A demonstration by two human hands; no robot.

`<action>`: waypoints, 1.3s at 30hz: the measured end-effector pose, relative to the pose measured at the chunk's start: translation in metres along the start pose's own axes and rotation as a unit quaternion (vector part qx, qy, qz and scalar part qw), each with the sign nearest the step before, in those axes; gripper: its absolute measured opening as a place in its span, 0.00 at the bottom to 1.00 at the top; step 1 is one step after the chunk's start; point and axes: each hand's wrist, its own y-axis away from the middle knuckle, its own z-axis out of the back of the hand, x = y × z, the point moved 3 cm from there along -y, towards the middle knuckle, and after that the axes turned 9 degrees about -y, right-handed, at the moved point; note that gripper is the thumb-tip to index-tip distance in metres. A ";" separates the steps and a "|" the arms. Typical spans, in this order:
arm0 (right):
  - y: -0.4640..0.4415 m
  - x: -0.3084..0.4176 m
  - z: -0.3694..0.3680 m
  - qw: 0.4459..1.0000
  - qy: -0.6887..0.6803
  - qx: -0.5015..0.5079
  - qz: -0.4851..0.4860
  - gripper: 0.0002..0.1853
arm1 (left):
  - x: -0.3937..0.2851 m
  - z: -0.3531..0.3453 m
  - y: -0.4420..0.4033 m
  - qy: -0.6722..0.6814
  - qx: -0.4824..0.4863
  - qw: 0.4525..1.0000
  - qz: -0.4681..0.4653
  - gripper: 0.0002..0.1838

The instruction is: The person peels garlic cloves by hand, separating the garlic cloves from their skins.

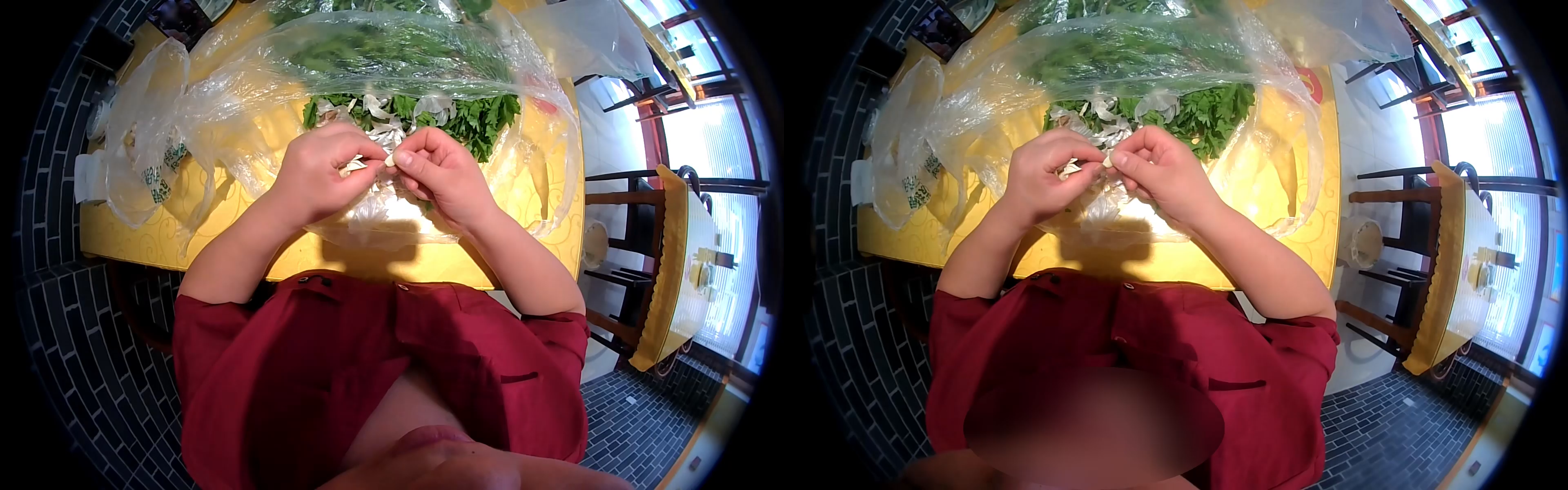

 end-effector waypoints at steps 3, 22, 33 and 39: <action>0.001 0.003 -0.002 1.000 0.028 -0.005 0.010 0.07 | -0.001 -0.001 0.000 -0.023 -0.005 0.999 -0.025 0.05; 0.001 0.000 -0.005 1.000 0.010 -0.004 0.005 0.07 | 0.000 -0.004 0.002 -0.038 -0.032 0.999 -0.005 0.05; 0.000 0.003 -0.002 0.997 -0.081 0.020 0.004 0.07 | -0.002 -0.001 0.000 0.019 -0.003 1.000 0.015 0.09; 0.002 0.006 -0.004 0.998 -0.048 0.029 0.013 0.08 | -0.003 0.000 -0.001 0.010 -0.016 1.000 0.000 0.09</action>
